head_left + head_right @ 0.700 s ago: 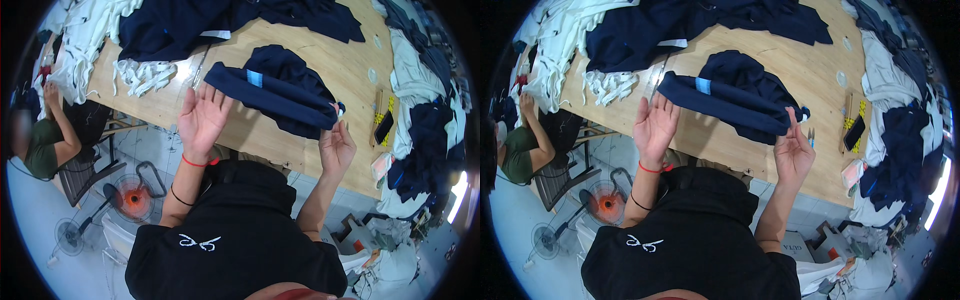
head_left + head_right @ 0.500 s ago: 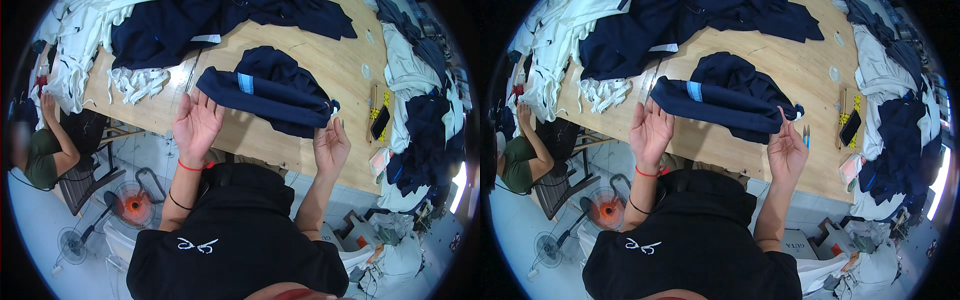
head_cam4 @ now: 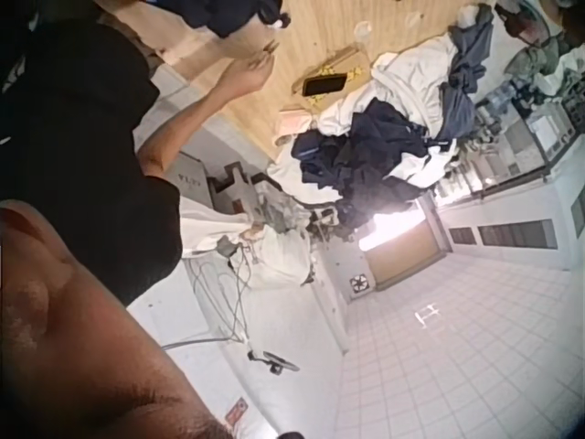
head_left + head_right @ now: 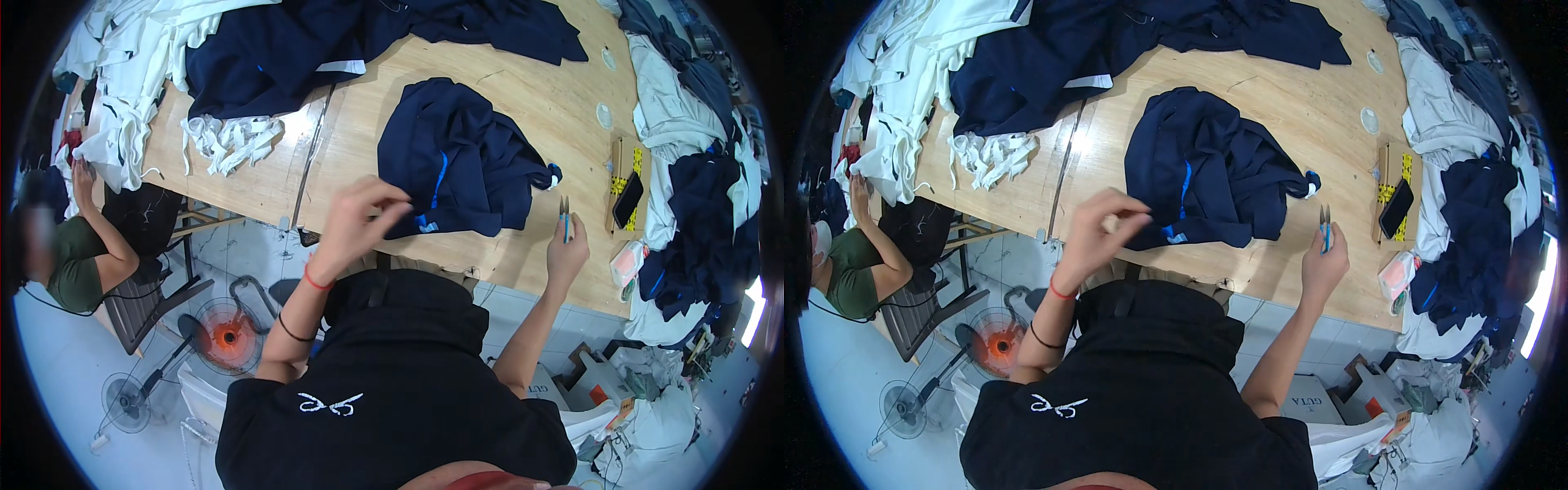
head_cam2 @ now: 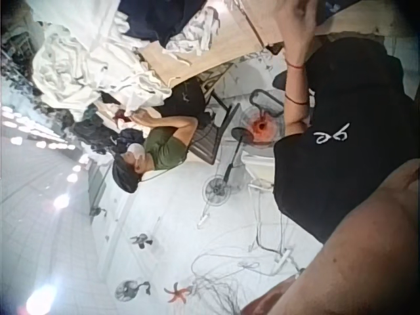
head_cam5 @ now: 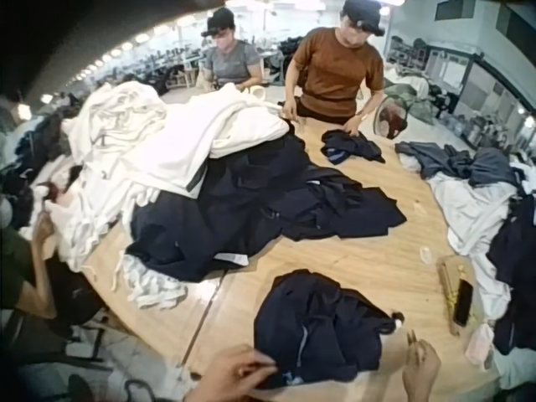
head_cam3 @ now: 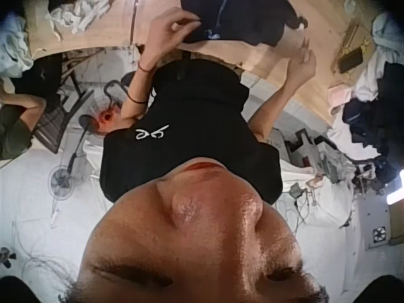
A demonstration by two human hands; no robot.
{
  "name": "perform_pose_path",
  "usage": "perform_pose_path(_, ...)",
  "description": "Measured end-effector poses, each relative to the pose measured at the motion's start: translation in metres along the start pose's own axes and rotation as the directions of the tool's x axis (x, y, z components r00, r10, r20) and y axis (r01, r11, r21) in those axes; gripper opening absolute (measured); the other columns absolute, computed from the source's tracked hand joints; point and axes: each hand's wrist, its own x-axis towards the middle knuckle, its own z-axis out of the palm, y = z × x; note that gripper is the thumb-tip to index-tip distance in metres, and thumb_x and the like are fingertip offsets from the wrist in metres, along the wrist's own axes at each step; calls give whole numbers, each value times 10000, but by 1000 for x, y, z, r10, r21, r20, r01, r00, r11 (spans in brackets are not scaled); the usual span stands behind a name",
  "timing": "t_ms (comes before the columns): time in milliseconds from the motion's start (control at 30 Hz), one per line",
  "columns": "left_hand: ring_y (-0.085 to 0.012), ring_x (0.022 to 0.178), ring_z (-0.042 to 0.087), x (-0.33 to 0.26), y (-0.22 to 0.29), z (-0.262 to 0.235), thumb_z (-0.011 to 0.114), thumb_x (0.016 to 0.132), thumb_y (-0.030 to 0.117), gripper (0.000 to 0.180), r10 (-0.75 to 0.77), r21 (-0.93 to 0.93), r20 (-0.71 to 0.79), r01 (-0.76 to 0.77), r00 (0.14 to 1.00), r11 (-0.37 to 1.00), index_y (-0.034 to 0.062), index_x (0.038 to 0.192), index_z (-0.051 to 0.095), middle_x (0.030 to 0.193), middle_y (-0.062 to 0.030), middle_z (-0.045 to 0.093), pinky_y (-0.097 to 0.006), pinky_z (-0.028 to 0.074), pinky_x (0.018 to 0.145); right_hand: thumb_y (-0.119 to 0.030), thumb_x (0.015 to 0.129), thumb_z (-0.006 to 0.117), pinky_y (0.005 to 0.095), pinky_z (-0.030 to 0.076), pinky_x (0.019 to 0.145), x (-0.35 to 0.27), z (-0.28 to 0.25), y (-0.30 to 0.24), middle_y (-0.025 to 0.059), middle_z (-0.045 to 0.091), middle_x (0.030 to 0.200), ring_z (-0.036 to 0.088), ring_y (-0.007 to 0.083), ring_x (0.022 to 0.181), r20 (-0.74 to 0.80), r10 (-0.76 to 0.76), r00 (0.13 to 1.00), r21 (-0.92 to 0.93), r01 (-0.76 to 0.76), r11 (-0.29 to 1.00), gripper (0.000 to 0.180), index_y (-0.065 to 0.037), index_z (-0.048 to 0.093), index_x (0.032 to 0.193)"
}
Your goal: The recorder is trimming excess threads from blue and white garments using small thread snips in a factory setting.
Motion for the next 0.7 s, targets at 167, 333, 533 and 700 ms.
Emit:
perform_pose_path(167,-370,822,711,14,-16,53,852,841,235,253,189,550,304,-334,934,765,46,890,692,916,-142,721,-453,579,747,-108,978,707,470,532,1008,-3,37,49,214,702,1340,635,370,1268,-179,-302,936,-393,213,895,414,-14,661,1378)
perform_pose_path(333,-327,841,727,19,-20,50,821,885,210,223,-99,174,580,-4,808,985,26,928,703,929,-122,749,-411,565,721,-57,969,681,452,555,917,-17,22,21,197,732,1227,666,377,1158,-48,-198,979,-445,157,882,319,0,690,1282)
perform_pose_path(533,-199,1081,746,35,35,20,606,1064,-2,204,-66,-896,417,399,906,-194,31,1254,672,1204,-99,738,-357,625,965,-31,1038,592,381,580,740,-10,12,26,151,740,1027,694,270,768,-84,-91,992,8,92,996,183,1,688,1190)
perform_pose_path(700,-206,1178,716,62,47,19,597,1060,-23,302,-155,-989,125,111,980,-94,44,1354,619,1325,-113,703,-379,598,1062,-104,1122,509,280,545,682,-22,-1,-41,78,675,919,630,117,744,106,-4,994,675,-69,734,170,-22,609,1232)
